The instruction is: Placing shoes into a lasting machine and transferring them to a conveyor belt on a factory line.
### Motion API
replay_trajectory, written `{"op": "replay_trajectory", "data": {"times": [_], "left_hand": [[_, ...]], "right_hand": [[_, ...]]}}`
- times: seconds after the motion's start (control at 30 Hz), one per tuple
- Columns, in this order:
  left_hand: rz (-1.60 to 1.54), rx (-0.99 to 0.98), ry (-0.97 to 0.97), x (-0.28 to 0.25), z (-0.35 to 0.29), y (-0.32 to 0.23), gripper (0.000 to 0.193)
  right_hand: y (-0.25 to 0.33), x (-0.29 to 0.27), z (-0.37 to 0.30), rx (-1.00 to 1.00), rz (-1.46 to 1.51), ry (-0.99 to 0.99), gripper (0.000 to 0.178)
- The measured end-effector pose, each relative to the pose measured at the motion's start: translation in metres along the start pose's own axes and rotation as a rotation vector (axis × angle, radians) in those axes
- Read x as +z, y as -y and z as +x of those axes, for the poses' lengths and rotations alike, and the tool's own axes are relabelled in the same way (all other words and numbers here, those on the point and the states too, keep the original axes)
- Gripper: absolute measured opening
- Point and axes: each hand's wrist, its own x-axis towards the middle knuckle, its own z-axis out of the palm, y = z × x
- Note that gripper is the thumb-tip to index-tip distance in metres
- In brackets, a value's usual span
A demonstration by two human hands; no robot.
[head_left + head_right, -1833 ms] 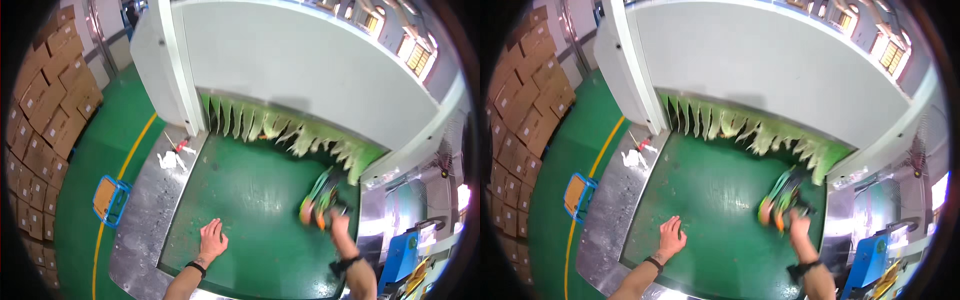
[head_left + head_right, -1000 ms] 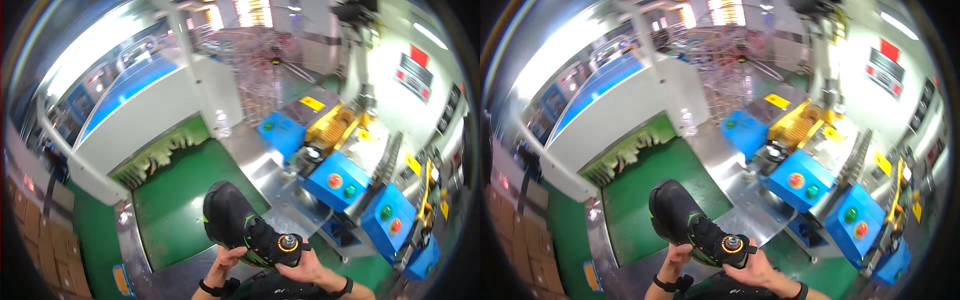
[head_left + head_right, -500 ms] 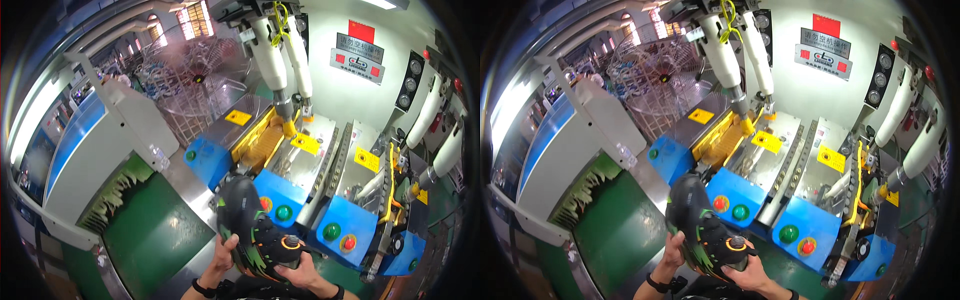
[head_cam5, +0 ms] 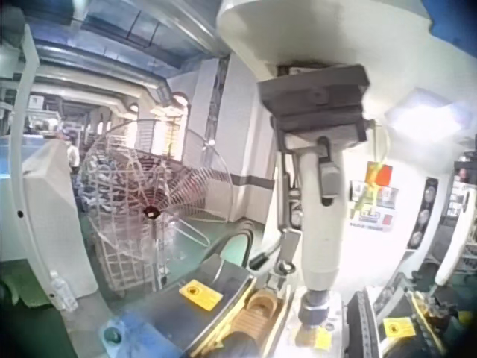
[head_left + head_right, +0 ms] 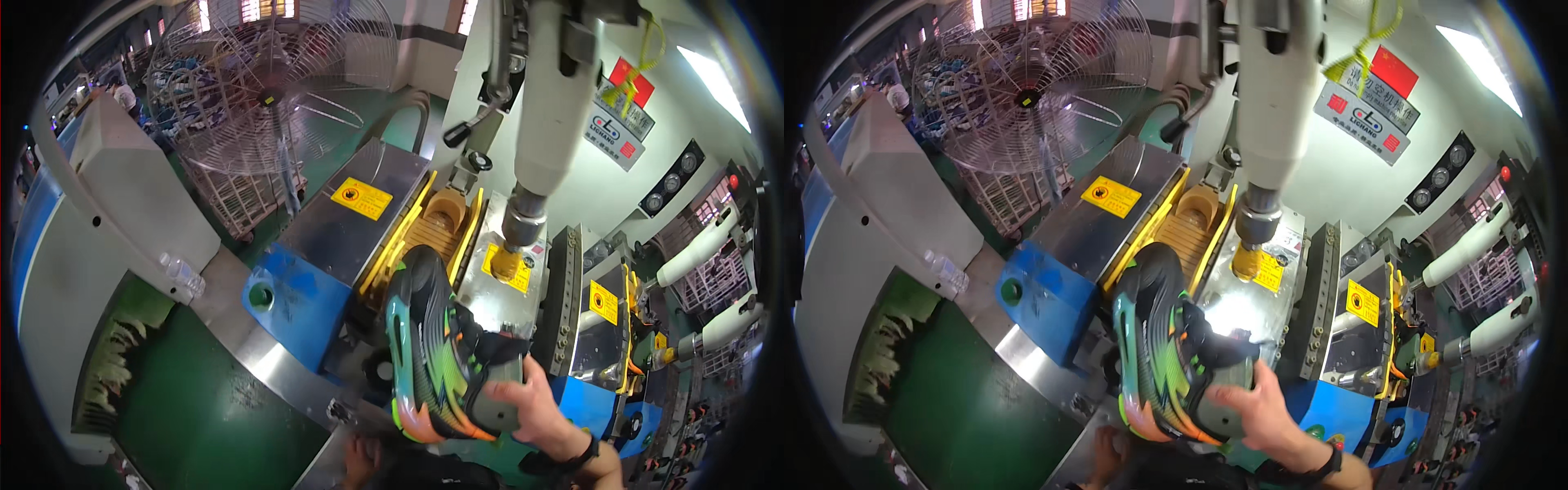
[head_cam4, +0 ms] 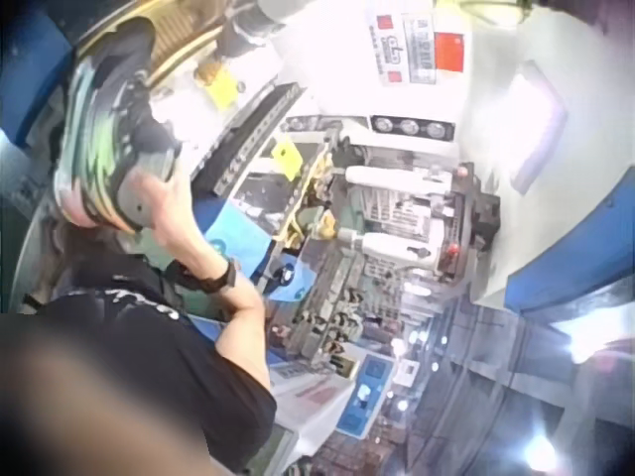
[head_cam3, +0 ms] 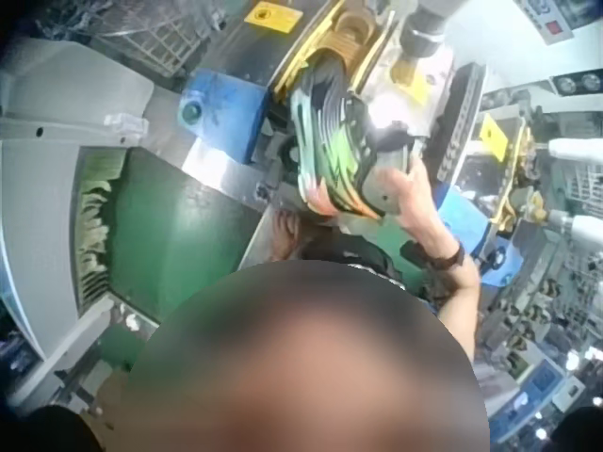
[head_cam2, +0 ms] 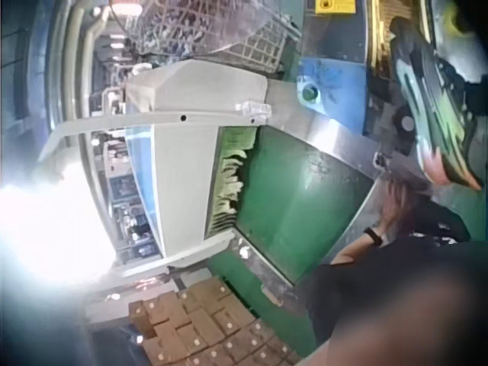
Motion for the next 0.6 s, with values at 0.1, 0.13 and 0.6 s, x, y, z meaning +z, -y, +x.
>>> {"op": "replay_trajectory", "data": {"times": [0.1, 0.13, 0.6], "left_hand": [[0.162, -0.046, 0.055, 0.007, -0.011, 0.064, 0.038], [0.169, -0.023, 0.023, 0.001, -0.001, 0.055, 0.036], [0.21, 0.104, 0.064, -0.003, 0.007, 0.049, 0.023]], "right_hand": [[0.028, 0.037, 0.039, 0.078, 0.073, -0.144, 0.036], [0.034, 0.034, 0.06, 0.157, 0.086, -0.116, 0.03], [0.074, 0.048, 0.256, 0.059, -0.195, -0.221, 0.024]]}}
